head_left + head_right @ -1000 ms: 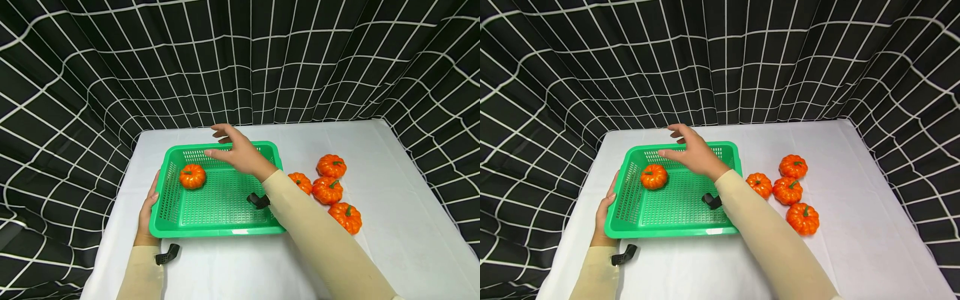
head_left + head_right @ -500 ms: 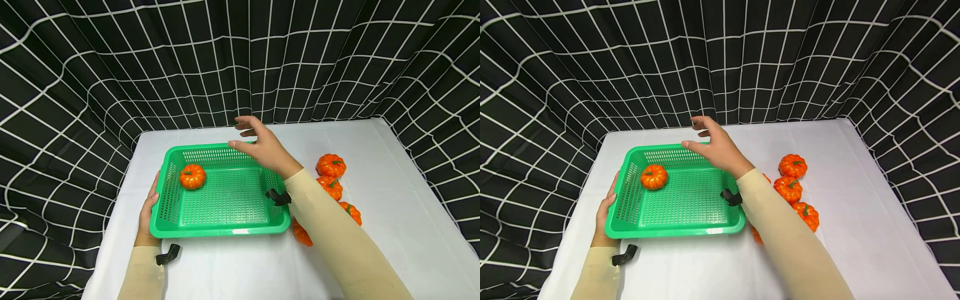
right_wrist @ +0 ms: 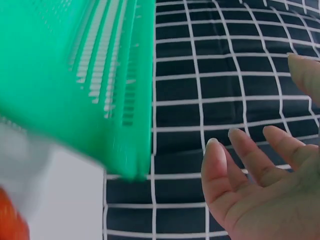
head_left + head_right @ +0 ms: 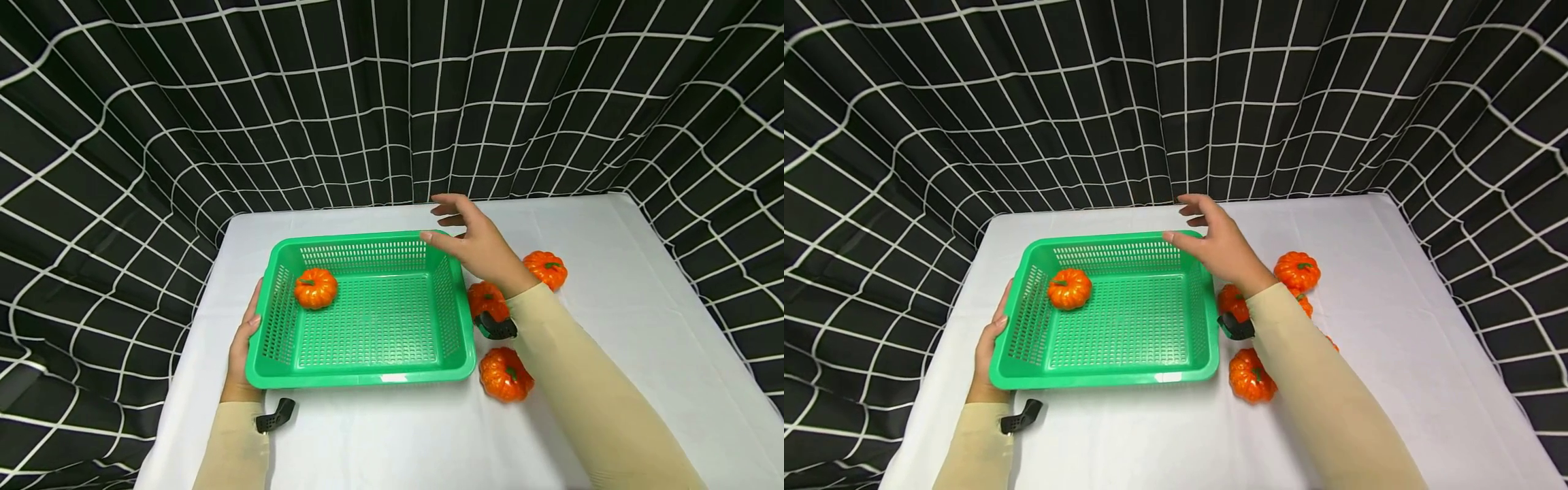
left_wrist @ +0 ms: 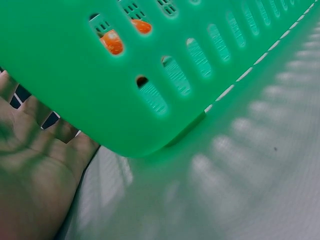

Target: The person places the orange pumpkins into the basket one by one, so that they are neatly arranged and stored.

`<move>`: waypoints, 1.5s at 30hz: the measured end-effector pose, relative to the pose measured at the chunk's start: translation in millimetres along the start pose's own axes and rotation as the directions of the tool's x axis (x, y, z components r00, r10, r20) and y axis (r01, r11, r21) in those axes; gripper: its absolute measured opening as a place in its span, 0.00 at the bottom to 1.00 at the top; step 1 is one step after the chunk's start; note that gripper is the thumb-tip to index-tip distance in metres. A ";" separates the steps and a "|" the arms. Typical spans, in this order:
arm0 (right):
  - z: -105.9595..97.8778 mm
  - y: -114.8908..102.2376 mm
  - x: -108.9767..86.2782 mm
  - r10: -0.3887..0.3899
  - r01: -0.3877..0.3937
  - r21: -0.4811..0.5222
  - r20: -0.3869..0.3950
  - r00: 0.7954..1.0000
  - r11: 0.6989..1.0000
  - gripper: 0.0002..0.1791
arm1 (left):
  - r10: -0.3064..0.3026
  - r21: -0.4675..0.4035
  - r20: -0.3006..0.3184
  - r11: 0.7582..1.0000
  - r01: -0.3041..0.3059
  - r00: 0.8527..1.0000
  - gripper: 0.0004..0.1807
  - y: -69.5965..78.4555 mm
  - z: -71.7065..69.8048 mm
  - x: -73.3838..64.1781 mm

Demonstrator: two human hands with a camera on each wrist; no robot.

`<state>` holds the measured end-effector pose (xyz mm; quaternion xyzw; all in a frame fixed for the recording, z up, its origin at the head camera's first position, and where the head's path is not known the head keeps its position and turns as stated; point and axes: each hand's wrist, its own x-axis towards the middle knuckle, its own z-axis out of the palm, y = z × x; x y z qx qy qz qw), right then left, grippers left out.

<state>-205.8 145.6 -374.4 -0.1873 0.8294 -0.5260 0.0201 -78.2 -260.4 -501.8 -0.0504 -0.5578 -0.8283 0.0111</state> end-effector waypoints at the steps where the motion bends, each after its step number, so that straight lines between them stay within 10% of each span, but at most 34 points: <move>1: -3.0 2.2 -1.2 0.008 -0.008 -0.009 -0.007 1.000 1.000 0.38 | -0.002 0.001 0.001 1.000 0.002 1.000 0.39 0.0 0.0 -0.2; 45: -119.4 117.4 -59.4 0.364 -0.376 -0.227 -0.094 0.927 0.898 0.52 | 0.019 -0.020 0.019 1.000 -0.019 1.000 0.39 -1.4 -2.0 0.4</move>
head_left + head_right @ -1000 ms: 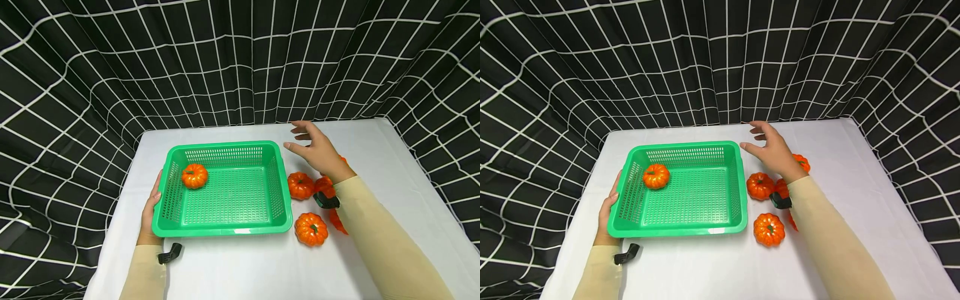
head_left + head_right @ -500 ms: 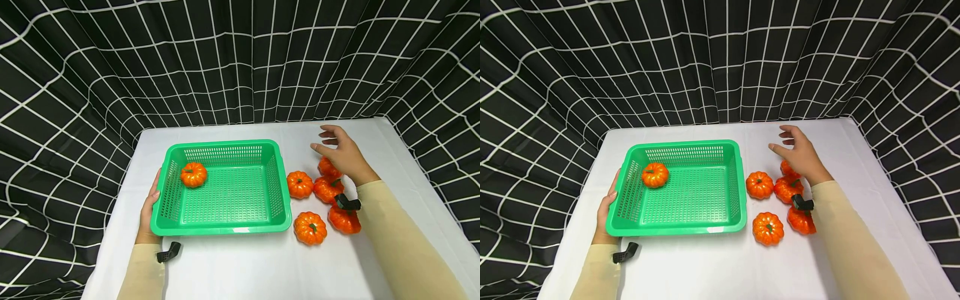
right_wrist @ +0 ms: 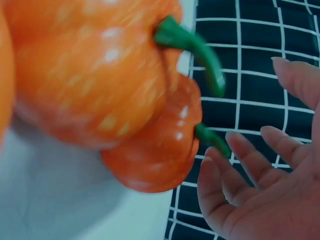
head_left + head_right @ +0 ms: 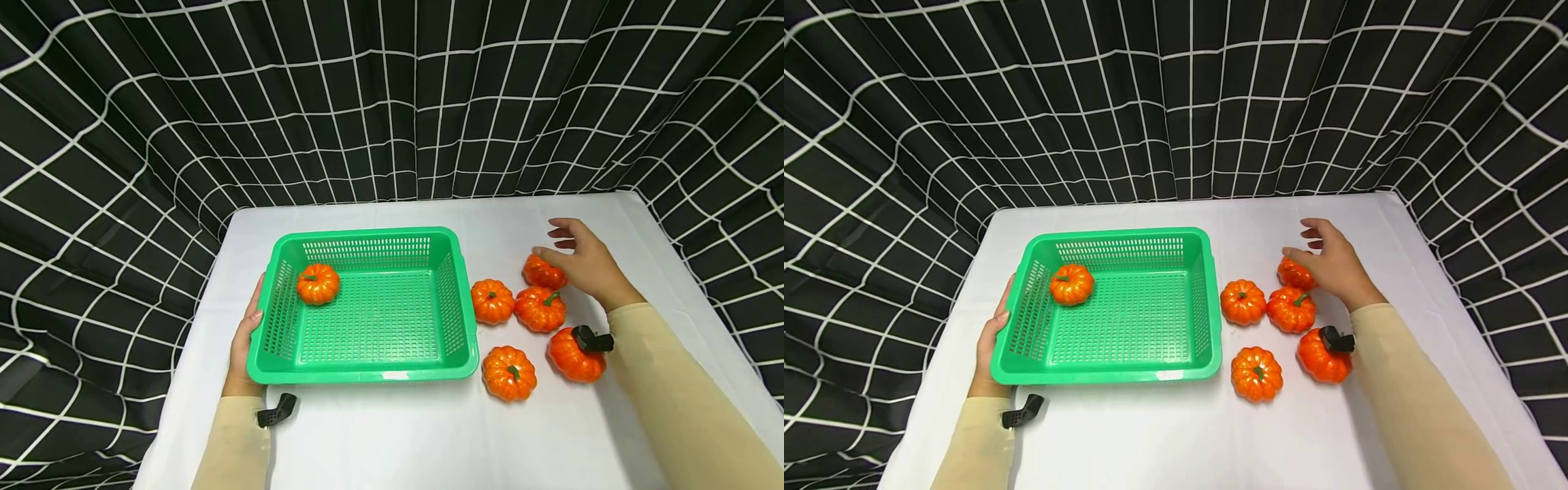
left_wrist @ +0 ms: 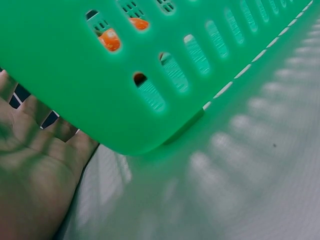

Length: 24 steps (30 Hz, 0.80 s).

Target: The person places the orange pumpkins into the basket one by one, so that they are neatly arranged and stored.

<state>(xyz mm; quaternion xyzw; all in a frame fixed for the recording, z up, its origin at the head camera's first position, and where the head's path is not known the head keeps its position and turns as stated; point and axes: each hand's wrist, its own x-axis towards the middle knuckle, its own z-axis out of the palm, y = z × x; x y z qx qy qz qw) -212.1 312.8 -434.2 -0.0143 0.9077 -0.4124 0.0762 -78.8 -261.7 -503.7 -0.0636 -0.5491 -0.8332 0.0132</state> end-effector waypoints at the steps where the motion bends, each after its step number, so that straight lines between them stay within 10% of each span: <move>1: -1.4 1.1 -0.6 0.002 -0.002 -0.002 0.005 1.000 1.000 0.52 | -0.001 -0.001 0.001 1.000 0.001 1.000 0.39 0.5 1.1 0.1; 24: 2.5 30.3 1.9 0.013 -0.004 -0.053 0.169 0.986 0.999 0.46 | -0.011 0.027 -0.020 1.000 0.012 1.000 0.41 1.6 2.1 1.4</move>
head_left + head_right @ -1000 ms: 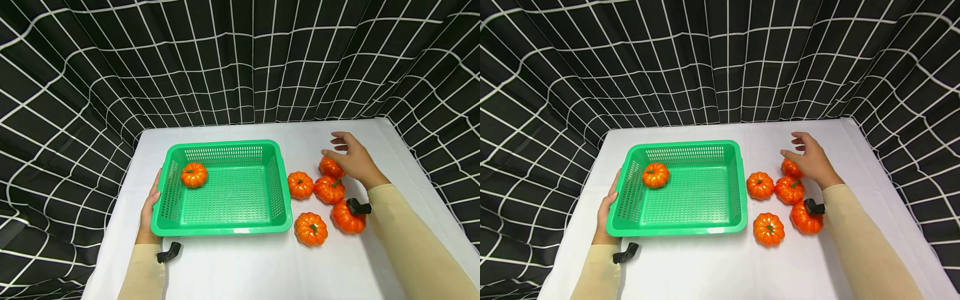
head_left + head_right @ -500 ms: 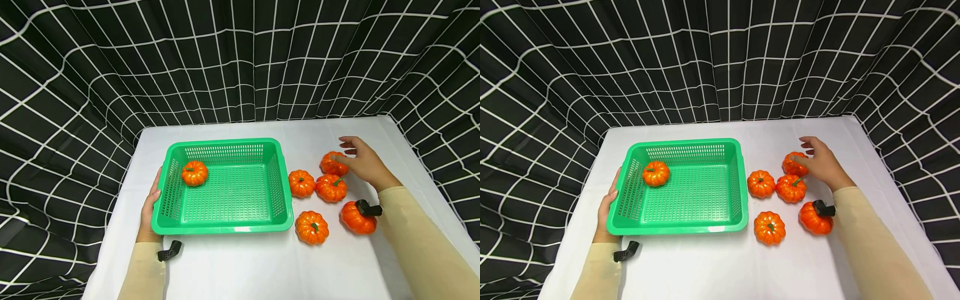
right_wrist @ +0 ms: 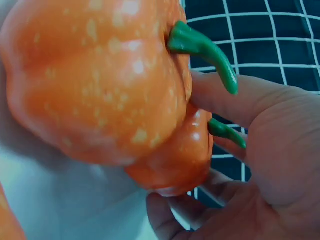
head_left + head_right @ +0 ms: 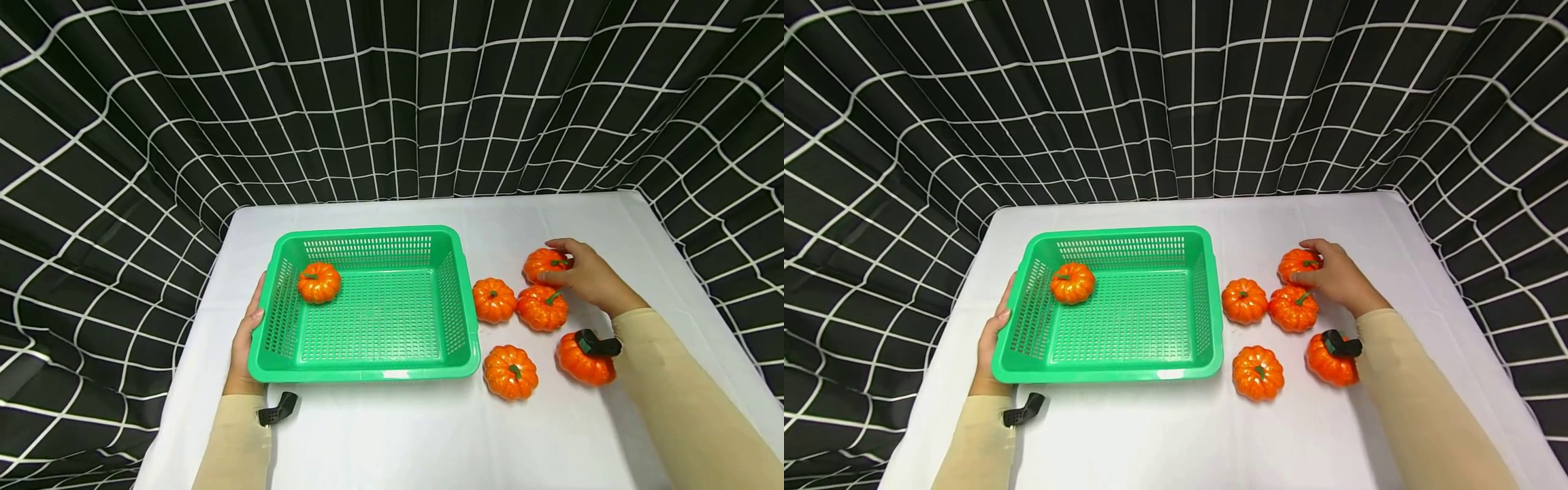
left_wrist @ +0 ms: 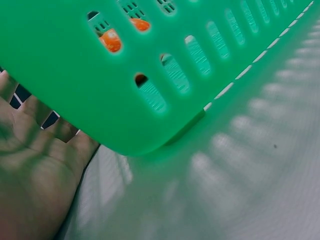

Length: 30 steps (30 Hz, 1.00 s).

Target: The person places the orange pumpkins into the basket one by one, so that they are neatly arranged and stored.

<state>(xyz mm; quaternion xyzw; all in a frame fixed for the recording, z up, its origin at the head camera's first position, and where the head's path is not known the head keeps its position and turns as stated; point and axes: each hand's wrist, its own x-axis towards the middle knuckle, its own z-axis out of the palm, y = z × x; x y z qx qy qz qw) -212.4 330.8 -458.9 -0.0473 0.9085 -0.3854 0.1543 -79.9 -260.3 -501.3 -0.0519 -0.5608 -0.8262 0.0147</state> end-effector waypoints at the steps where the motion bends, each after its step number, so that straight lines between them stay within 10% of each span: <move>1: 0.8 0.1 0.8 0.004 -0.004 0.000 0.005 1.000 1.000 0.46 | -0.001 0.006 -0.002 1.000 0.001 1.000 0.40 -0.2 -0.1 0.2; 30: -2.3 -18.3 -5.3 -0.006 0.000 -0.072 -0.081 0.997 0.997 0.48 | -0.005 -0.012 -0.001 1.000 0.005 1.000 0.39 0.2 -1.3 -0.6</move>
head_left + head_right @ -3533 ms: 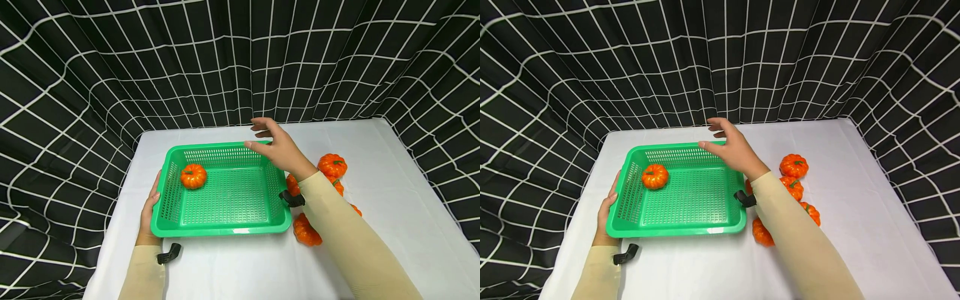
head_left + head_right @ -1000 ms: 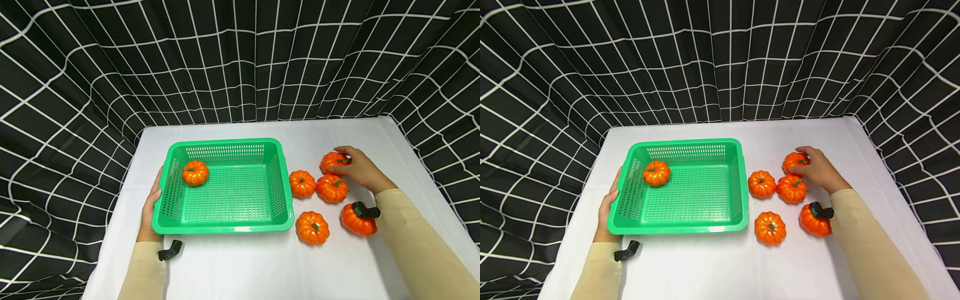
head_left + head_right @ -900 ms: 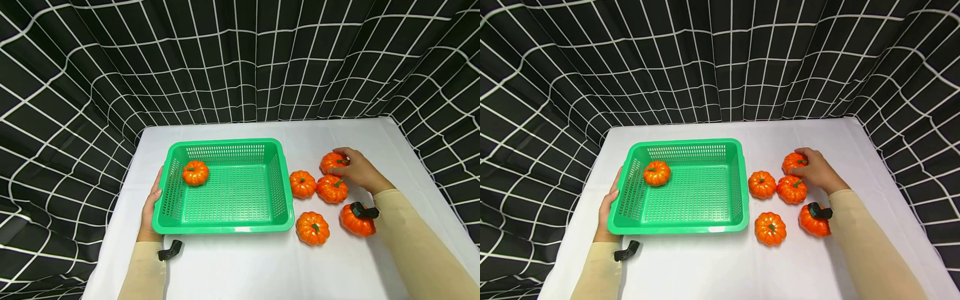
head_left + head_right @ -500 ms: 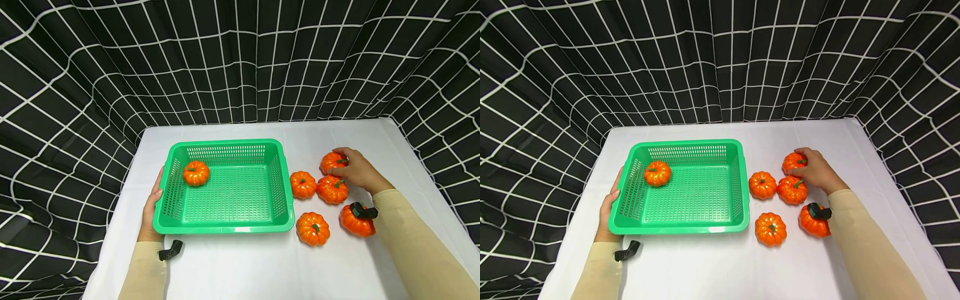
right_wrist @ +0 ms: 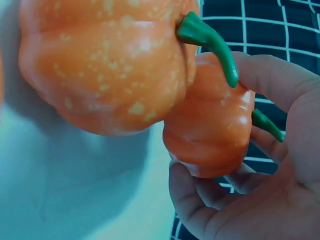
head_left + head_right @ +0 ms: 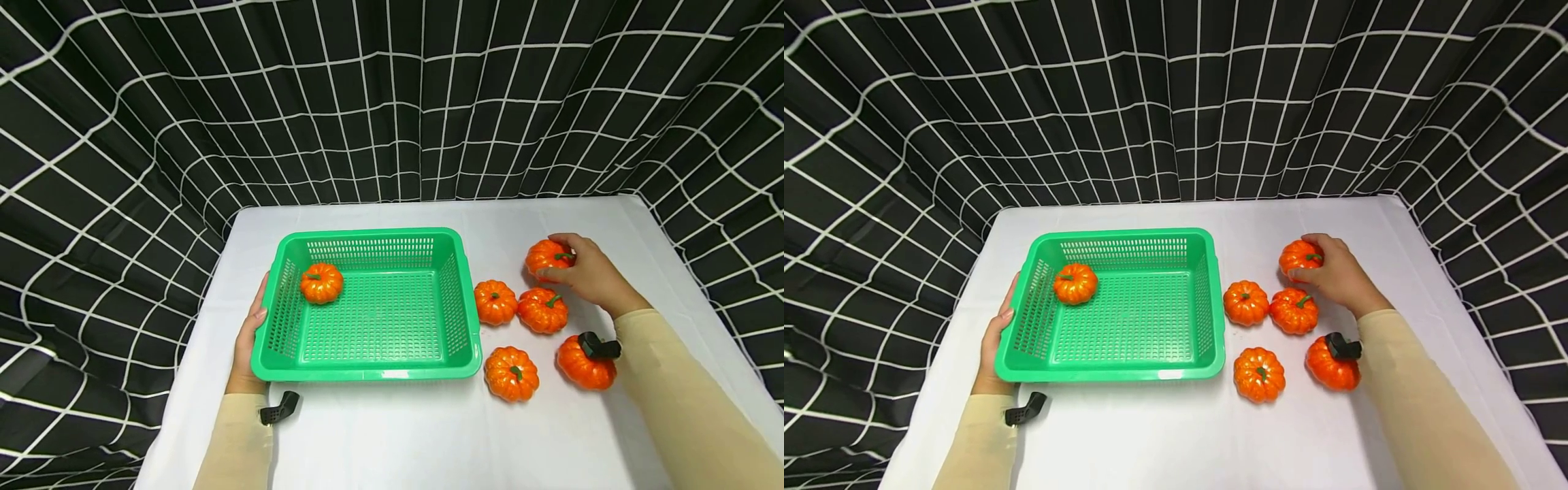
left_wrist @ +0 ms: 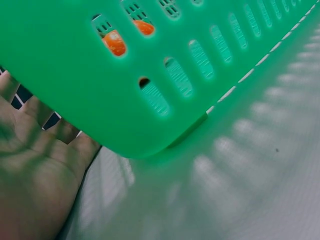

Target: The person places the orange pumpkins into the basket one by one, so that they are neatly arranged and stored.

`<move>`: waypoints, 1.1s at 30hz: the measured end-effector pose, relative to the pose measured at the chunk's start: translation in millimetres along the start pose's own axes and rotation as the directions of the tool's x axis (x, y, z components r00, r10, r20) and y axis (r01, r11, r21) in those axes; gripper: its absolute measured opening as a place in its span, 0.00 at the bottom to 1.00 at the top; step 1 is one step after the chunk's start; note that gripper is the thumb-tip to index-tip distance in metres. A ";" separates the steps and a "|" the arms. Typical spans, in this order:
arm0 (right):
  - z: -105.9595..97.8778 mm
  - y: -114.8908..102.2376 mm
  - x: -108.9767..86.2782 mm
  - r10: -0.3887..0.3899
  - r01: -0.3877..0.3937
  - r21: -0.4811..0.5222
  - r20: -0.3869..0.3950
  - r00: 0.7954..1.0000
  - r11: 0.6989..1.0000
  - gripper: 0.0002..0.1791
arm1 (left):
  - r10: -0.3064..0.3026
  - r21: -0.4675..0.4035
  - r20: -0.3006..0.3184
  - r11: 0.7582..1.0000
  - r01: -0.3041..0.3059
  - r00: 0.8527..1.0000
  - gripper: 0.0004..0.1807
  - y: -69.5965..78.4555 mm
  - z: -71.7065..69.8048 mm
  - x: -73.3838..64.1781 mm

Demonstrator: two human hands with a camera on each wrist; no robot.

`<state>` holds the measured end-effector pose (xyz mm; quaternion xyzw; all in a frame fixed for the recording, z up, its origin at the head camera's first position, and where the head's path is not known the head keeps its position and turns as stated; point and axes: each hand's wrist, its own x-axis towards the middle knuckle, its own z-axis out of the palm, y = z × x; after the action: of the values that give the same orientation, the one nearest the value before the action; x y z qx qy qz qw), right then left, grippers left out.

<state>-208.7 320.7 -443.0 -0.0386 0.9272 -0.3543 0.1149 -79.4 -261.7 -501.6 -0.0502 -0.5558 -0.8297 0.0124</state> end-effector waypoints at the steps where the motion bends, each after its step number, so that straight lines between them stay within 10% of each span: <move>1: -0.6 -0.9 -0.5 -0.010 0.010 0.001 -0.004 1.000 1.000 0.48 | -0.002 0.001 -0.002 1.000 0.002 1.000 0.39 -0.4 -0.4 0.0; 33: 12.4 -107.1 -19.1 -0.261 0.265 0.080 -0.053 0.964 0.961 0.42 | 0.001 -0.002 0.003 1.000 -0.001 1.000 0.39 0.7 1.4 0.2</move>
<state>-188.3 235.7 -377.1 -0.1490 0.9000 -0.4068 0.0487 -79.4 -260.7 -500.4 -0.0518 -0.5548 -0.8303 0.0118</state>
